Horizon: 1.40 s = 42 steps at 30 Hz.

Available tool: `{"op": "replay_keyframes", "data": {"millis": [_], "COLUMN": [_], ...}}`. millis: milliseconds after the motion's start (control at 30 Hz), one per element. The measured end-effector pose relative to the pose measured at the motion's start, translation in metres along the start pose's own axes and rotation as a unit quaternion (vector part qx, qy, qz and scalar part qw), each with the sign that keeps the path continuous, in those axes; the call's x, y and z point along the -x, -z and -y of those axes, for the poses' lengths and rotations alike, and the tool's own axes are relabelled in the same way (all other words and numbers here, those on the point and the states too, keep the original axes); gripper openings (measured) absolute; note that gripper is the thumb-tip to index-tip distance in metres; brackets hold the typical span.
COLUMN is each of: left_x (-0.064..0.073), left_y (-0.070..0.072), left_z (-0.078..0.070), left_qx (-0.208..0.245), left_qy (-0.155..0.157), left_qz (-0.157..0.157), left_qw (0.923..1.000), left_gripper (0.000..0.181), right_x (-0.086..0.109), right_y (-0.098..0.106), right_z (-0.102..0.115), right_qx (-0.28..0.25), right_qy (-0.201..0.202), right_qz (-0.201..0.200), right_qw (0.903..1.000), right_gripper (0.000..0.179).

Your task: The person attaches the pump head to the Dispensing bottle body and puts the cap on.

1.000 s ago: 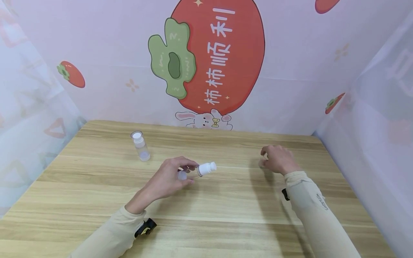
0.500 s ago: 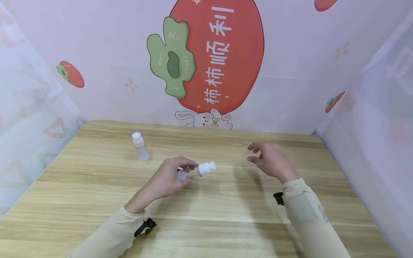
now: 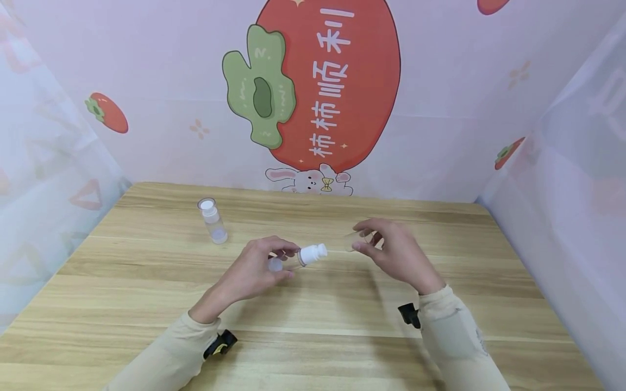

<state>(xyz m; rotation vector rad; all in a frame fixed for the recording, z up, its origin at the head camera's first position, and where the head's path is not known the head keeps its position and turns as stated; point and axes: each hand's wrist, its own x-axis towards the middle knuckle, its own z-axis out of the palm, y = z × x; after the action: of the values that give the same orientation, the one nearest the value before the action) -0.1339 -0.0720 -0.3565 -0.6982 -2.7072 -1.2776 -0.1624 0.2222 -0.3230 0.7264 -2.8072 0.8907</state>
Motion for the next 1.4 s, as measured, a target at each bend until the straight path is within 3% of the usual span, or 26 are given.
{"op": "replay_keyframes", "data": {"millis": [533,867,1400], "left_x": [-0.001,0.0,0.0], "left_y": [0.0,0.0,0.002], "left_z": [-0.001,0.001,0.0], "left_qx": [0.0,-0.005,-0.013], "left_qy": [-0.002,-0.007,0.003], "left_qz": [-0.006,-0.008,-0.016], "left_qw": [1.0,0.9999,0.9998], "left_gripper": [0.037,0.036,0.037], "right_x": [0.003,0.003,0.004], "right_y": [-0.009,-0.012,-0.012], "right_z": [0.008,0.01,0.01], "right_qx": [-0.077,-0.143,-0.169], "right_qy": [0.002,-0.005,-0.002], "right_qz": [-0.009,0.003,0.003], "right_qw": [0.997,0.9897,0.9857], "right_gripper": [0.029,0.028,0.031]}}
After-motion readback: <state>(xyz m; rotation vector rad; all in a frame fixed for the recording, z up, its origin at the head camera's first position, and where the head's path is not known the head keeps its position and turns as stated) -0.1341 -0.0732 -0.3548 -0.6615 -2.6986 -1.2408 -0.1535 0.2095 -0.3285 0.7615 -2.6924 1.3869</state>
